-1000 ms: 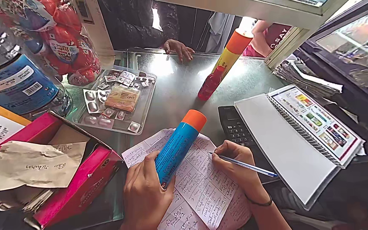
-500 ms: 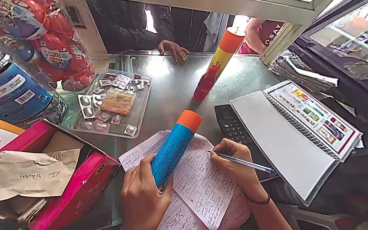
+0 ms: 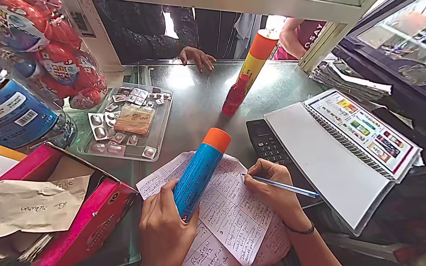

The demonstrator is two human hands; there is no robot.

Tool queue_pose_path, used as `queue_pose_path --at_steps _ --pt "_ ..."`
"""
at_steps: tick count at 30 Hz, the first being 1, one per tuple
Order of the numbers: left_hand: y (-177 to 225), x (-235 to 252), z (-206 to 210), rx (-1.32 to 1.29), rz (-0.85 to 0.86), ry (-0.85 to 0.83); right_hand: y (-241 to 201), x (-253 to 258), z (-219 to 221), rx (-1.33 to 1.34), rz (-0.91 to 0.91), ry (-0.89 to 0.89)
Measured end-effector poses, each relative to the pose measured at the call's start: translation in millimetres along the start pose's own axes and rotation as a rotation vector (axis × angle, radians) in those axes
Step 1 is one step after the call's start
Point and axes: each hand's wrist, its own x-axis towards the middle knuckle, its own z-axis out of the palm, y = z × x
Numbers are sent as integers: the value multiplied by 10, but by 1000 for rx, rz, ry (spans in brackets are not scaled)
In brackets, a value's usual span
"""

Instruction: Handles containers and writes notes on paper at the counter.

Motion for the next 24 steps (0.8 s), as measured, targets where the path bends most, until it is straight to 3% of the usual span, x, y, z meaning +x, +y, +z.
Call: queue_pose_path --at_steps 24 --pt "5 -3 7 -7 -9 8 1 9 1 34 31 38"
